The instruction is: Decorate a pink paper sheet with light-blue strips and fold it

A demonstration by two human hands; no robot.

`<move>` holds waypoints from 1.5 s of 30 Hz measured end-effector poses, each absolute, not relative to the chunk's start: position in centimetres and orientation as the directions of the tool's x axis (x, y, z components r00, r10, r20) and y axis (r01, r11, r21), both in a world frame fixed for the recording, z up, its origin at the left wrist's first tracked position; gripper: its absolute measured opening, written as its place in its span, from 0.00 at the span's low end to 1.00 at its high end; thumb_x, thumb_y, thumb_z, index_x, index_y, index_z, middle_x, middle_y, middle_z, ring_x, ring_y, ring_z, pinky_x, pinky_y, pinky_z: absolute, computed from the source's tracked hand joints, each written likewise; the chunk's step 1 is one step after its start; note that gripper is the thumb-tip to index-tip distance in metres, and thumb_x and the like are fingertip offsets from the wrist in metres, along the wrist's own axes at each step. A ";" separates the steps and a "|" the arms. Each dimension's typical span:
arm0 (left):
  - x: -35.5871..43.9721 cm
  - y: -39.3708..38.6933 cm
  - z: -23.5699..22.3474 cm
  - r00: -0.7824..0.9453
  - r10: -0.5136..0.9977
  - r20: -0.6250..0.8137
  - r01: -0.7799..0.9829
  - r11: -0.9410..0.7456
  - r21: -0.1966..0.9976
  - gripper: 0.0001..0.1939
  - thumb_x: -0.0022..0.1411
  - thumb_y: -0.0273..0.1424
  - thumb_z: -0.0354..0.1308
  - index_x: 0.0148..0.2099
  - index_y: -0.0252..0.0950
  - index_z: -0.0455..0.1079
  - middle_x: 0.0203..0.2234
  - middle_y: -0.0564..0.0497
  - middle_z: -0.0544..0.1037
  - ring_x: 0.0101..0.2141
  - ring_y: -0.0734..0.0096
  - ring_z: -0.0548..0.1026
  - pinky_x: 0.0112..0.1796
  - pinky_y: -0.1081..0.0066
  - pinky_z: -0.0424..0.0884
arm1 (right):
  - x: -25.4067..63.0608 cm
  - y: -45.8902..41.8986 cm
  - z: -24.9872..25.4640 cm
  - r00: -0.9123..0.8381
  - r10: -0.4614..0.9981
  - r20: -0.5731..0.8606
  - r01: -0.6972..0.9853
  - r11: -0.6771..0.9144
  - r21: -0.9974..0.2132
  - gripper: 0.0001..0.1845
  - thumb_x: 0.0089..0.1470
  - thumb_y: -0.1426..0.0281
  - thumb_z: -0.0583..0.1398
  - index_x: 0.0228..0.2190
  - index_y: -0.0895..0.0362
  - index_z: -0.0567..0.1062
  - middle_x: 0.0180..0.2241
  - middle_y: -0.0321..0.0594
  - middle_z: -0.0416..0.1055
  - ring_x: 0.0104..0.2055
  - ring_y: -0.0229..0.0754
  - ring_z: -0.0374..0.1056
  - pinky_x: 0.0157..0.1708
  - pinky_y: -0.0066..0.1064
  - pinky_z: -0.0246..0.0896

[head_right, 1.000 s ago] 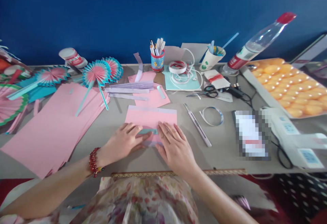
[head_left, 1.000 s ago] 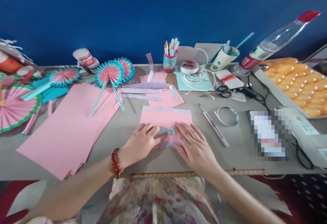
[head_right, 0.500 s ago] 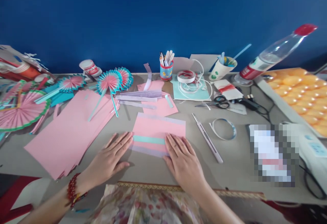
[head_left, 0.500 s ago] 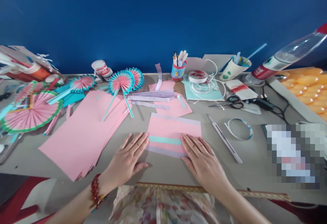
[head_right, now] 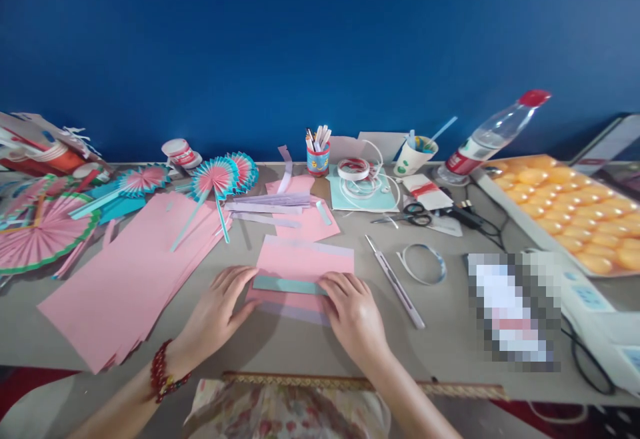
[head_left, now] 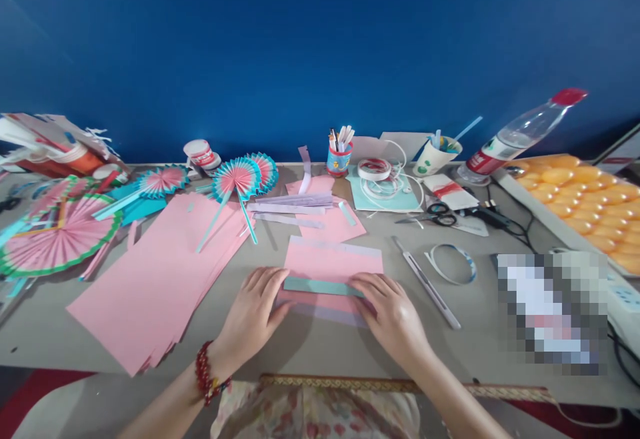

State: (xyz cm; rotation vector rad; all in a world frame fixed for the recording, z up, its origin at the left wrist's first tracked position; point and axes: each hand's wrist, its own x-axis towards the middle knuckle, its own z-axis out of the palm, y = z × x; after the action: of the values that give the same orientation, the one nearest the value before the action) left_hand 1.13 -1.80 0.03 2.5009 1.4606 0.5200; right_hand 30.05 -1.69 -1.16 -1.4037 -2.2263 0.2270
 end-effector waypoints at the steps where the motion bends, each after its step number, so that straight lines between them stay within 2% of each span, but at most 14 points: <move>1: 1.6 -1.5 0.1 0.450 0.872 0.193 0.799 -0.490 0.350 0.21 0.72 0.33 0.50 0.64 0.38 0.58 0.53 0.41 0.72 0.54 0.56 0.70 0.53 0.52 0.70 | 30.1 -1.6 -1.2 -0.346 0.885 0.313 0.792 0.454 -0.408 0.15 0.59 0.75 0.54 0.43 0.51 0.77 0.45 0.43 0.77 0.46 0.49 0.72 0.45 0.43 0.68; 6: 3.1 -0.7 -0.1 0.474 0.866 0.158 0.779 -0.497 0.382 0.10 0.70 0.27 0.52 0.52 0.38 0.67 0.52 0.44 0.71 0.51 0.58 0.71 0.49 0.56 0.72 | 30.2 -1.6 -1.1 -0.330 0.896 0.296 0.776 0.436 -0.455 0.16 0.57 0.77 0.55 0.44 0.51 0.75 0.42 0.43 0.78 0.44 0.50 0.72 0.44 0.44 0.68; 11: 2.7 -0.7 -0.5 0.476 0.860 0.183 0.733 -0.503 0.457 0.06 0.69 0.25 0.53 0.47 0.38 0.66 0.47 0.46 0.72 0.49 0.61 0.71 0.50 0.58 0.71 | 30.6 -1.5 -0.5 -0.324 0.897 0.302 0.761 0.436 -0.481 0.14 0.58 0.75 0.56 0.45 0.51 0.73 0.40 0.43 0.77 0.42 0.50 0.72 0.42 0.43 0.69; 16: 2.5 -0.7 -0.5 0.454 0.863 0.222 0.686 -0.498 0.531 0.08 0.69 0.22 0.49 0.45 0.39 0.64 0.41 0.48 0.74 0.45 0.62 0.72 0.50 0.58 0.70 | 30.7 -1.3 -0.1 -0.368 0.879 0.304 0.737 0.475 -0.481 0.10 0.59 0.74 0.57 0.42 0.53 0.73 0.38 0.43 0.75 0.41 0.48 0.71 0.43 0.41 0.68; 19: 2.3 -0.8 -0.6 0.499 0.834 0.234 0.672 -0.544 0.503 0.12 0.69 0.21 0.48 0.50 0.38 0.64 0.42 0.47 0.74 0.47 0.62 0.72 0.50 0.59 0.70 | 30.8 -1.4 -0.4 -0.407 0.863 0.299 0.719 0.505 -0.478 0.07 0.59 0.75 0.58 0.38 0.54 0.74 0.36 0.42 0.73 0.39 0.46 0.69 0.41 0.38 0.67; 21: 2.2 -1.0 -0.5 0.544 0.803 0.244 0.659 -0.589 0.468 0.12 0.69 0.20 0.47 0.50 0.38 0.66 0.41 0.47 0.74 0.48 0.62 0.71 0.52 0.59 0.69 | 30.9 -1.6 -0.7 -0.421 0.851 0.315 0.711 0.525 -0.468 0.07 0.59 0.77 0.57 0.36 0.54 0.73 0.36 0.42 0.72 0.40 0.46 0.67 0.41 0.37 0.66; 24: 2.1 -1.3 -0.4 0.585 0.774 0.241 0.652 -0.626 0.428 0.09 0.69 0.20 0.48 0.42 0.38 0.68 0.39 0.48 0.73 0.46 0.63 0.71 0.55 0.58 0.66 | 30.9 -2.3 -1.1 -0.438 0.816 0.377 0.705 0.572 -0.418 0.09 0.60 0.79 0.56 0.33 0.55 0.72 0.36 0.42 0.71 0.39 0.44 0.67 0.43 0.37 0.64; 27: 2.0 -1.5 -0.2 0.564 0.779 0.272 0.656 -0.623 0.426 0.08 0.69 0.21 0.49 0.42 0.37 0.68 0.38 0.49 0.73 0.45 0.64 0.71 0.56 0.57 0.65 | 30.9 -3.0 -1.2 -0.423 0.774 0.471 0.709 0.607 -0.360 0.10 0.59 0.81 0.56 0.32 0.55 0.72 0.35 0.41 0.72 0.38 0.42 0.67 0.43 0.36 0.64; 31: 1.6 -1.7 0.1 0.485 0.809 0.332 0.610 -0.585 0.535 0.01 0.69 0.27 0.55 0.41 0.38 0.66 0.41 0.48 0.74 0.47 0.63 0.71 0.56 0.58 0.64 | 31.0 -3.6 -0.8 -0.377 0.686 0.623 0.716 0.643 -0.274 0.11 0.56 0.83 0.59 0.34 0.55 0.74 0.33 0.41 0.73 0.37 0.41 0.68 0.40 0.34 0.65; 34: 1.4 -1.7 1.1 0.443 0.863 0.244 0.541 -0.474 0.695 0.03 0.70 0.32 0.55 0.43 0.38 0.66 0.46 0.46 0.74 0.50 0.63 0.71 0.52 0.64 0.67 | 31.2 -3.8 -0.3 -0.365 0.633 0.683 0.696 0.673 -0.251 0.13 0.54 0.83 0.60 0.36 0.53 0.75 0.32 0.39 0.73 0.35 0.40 0.68 0.38 0.33 0.67; 37: 1.6 -1.6 2.4 0.478 0.878 -0.003 0.492 -0.265 0.829 0.08 0.71 0.36 0.52 0.49 0.40 0.68 0.46 0.47 0.75 0.48 0.65 0.73 0.47 0.70 0.69 | 31.1 -3.7 0.2 -0.347 0.595 0.725 0.661 0.703 -0.261 0.15 0.54 0.82 0.60 0.38 0.51 0.76 0.32 0.38 0.74 0.35 0.39 0.70 0.38 0.33 0.69; 40: 2.1 -1.5 3.1 0.533 0.808 -0.251 0.453 -0.022 0.891 0.14 0.70 0.40 0.54 0.53 0.41 0.69 0.43 0.49 0.76 0.42 0.67 0.73 0.34 0.76 0.68 | 30.8 -3.5 0.6 -0.326 0.566 0.757 0.643 0.720 -0.261 0.15 0.54 0.82 0.61 0.39 0.51 0.76 0.32 0.39 0.75 0.36 0.39 0.71 0.37 0.32 0.71; 42: 2.4 -1.4 3.0 0.552 0.774 -0.310 0.419 0.063 0.906 0.15 0.68 0.40 0.56 0.53 0.41 0.70 0.39 0.50 0.76 0.39 0.68 0.73 0.31 0.77 0.65 | 30.7 -3.5 0.7 -0.319 0.555 0.768 0.628 0.731 -0.267 0.15 0.54 0.82 0.61 0.39 0.52 0.77 0.33 0.40 0.75 0.36 0.40 0.72 0.36 0.33 0.71; 45: 2.6 -1.3 2.7 0.588 0.762 -0.273 0.357 0.058 0.932 0.14 0.68 0.39 0.57 0.52 0.39 0.72 0.37 0.50 0.75 0.36 0.70 0.71 0.35 0.75 0.65 | 30.8 -3.5 0.7 -0.302 0.563 0.769 0.603 0.738 -0.303 0.14 0.54 0.82 0.61 0.39 0.53 0.76 0.35 0.41 0.75 0.37 0.41 0.73 0.36 0.34 0.72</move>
State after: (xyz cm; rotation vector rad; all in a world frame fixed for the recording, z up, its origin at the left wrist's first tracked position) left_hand 2.64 -1.26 2.67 1.5448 0.9779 0.3965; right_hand 30.80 -3.48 0.68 -0.8865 -1.9791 -0.0525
